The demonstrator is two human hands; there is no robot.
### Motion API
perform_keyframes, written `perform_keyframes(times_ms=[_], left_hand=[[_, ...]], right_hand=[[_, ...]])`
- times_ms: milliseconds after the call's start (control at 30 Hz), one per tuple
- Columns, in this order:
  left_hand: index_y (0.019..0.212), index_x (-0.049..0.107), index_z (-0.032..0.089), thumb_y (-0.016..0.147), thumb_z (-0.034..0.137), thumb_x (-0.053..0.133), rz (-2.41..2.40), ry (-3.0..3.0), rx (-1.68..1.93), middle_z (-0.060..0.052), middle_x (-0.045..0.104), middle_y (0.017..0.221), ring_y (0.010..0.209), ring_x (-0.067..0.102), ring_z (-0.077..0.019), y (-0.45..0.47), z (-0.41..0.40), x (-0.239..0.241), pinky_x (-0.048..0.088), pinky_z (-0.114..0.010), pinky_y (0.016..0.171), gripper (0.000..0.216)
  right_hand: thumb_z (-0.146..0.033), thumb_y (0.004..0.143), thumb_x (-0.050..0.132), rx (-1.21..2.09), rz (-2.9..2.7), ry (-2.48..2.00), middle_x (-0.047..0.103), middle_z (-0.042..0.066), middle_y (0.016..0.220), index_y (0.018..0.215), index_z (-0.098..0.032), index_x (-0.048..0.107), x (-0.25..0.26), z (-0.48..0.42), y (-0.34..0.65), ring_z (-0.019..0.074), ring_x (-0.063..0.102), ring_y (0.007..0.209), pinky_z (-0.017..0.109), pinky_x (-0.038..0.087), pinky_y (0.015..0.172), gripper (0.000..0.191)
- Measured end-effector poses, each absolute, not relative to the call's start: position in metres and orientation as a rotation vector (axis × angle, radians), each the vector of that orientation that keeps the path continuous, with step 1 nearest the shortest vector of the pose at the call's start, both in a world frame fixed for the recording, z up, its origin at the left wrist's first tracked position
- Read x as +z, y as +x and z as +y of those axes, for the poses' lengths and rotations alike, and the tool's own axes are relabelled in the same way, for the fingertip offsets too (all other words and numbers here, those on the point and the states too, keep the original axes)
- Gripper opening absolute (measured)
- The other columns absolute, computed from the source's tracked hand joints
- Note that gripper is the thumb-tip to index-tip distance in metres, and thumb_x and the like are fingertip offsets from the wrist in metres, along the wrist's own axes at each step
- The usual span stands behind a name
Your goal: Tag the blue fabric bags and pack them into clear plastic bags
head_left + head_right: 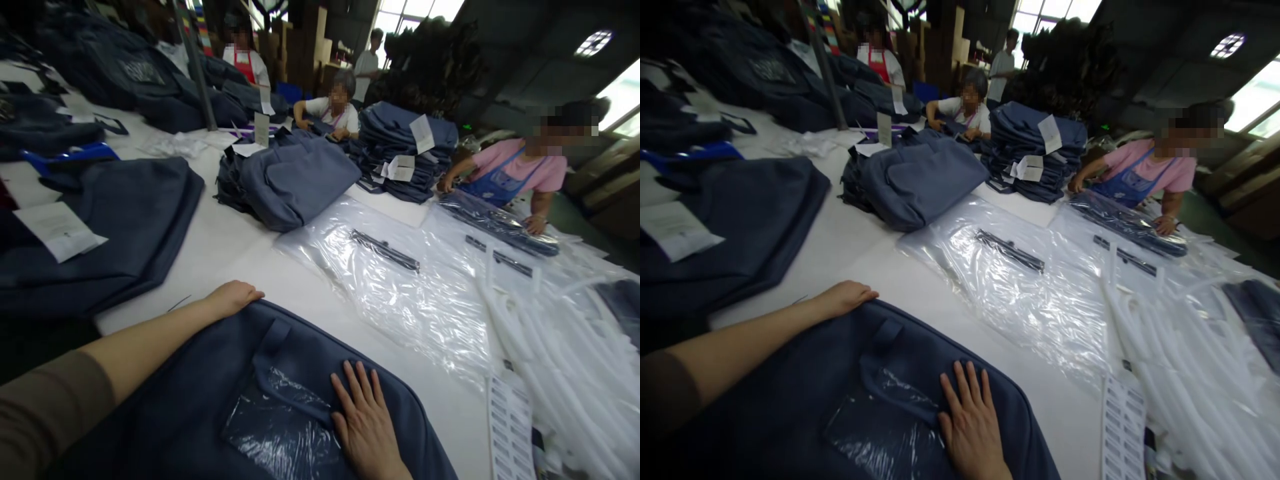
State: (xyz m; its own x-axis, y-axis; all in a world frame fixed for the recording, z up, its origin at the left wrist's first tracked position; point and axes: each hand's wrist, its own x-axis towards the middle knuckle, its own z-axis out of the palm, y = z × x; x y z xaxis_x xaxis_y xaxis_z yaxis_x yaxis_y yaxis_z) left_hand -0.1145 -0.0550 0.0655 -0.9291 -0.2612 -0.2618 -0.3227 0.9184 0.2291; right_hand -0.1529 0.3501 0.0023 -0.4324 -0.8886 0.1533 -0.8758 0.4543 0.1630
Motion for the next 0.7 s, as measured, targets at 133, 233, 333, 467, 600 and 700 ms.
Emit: perform_keyframes(times_ms=[133, 233, 333, 467, 600, 700], left_hand=[[0.086, 0.068, 0.015, 0.090, 0.052, 0.036, 2.882, -0.476, 0.352, -0.014, 0.066, 0.089, 0.087, 0.061, -0.0289, -0.101, -0.058, 0.065, 0.045, -0.036, 0.079, 0.049], [0.096, 0.064, 0.011, 0.093, 0.043, 0.031, 2.954, -0.571, 0.328, -0.019, 0.061, 0.100, 0.102, 0.055, -0.0330, -0.079, -0.051, 0.067, 0.039, -0.043, 0.093, 0.046], [0.095, 0.061, 0.012, 0.094, 0.037, 0.028, 2.937, -0.711, 0.426, -0.019, 0.061, 0.102, 0.105, 0.054, -0.0328, -0.071, -0.049, 0.065, 0.037, -0.044, 0.096, 0.042], [0.078, 0.062, 0.015, 0.090, 0.042, 0.032, 2.745, -0.734, 0.760, -0.012, 0.066, 0.084, 0.085, 0.062, -0.0267, -0.076, -0.067, 0.061, 0.048, -0.034, 0.076, 0.042], [0.092, 0.064, 0.015, 0.087, 0.056, 0.029, 2.630, -0.593, 1.047, -0.008, 0.069, 0.093, 0.084, 0.063, -0.0228, -0.077, -0.082, 0.059, 0.049, -0.028, 0.067, 0.053], [0.095, 0.065, 0.013, 0.087, 0.065, 0.016, 2.614, -0.570, 1.086, -0.011, 0.069, 0.089, 0.080, 0.064, -0.0250, -0.079, -0.084, 0.066, 0.049, -0.031, 0.066, 0.071]], right_hand=[[-0.036, 0.087, 0.051, -0.065, -2.428, 1.520, 0.031, 0.004, 0.152, 0.148, -0.032, 0.022, -0.003, 0.352, -0.155, 0.0326, 0.035, 0.136, 0.052, 0.021, 0.110, 0.067], [-0.037, 0.086, 0.051, -0.077, -2.347, 1.510, 0.036, 0.006, 0.150, 0.147, -0.031, 0.026, -0.005, 0.351, -0.156, 0.0335, 0.037, 0.134, 0.052, 0.019, 0.109, 0.067], [-0.037, 0.083, 0.053, -0.119, -2.244, 1.505, 0.041, 0.007, 0.147, 0.146, -0.027, 0.031, -0.007, 0.349, -0.158, 0.0343, 0.040, 0.132, 0.052, 0.018, 0.108, 0.067], [-0.037, 0.078, 0.054, -0.099, -2.107, 1.511, 0.053, 0.008, 0.137, 0.143, -0.026, 0.037, -0.018, 0.352, -0.168, 0.0340, 0.045, 0.126, 0.051, 0.020, 0.106, 0.068], [-0.038, 0.075, 0.056, -0.060, -2.019, 1.525, 0.060, 0.007, 0.129, 0.140, -0.028, 0.042, -0.034, 0.356, -0.178, 0.0350, 0.036, 0.132, 0.052, 0.017, 0.108, 0.067], [-0.038, 0.075, 0.056, -0.045, -2.016, 1.520, 0.060, 0.006, 0.128, 0.140, -0.029, 0.043, -0.038, 0.356, -0.180, 0.0344, 0.036, 0.133, 0.050, 0.018, 0.109, 0.067]])
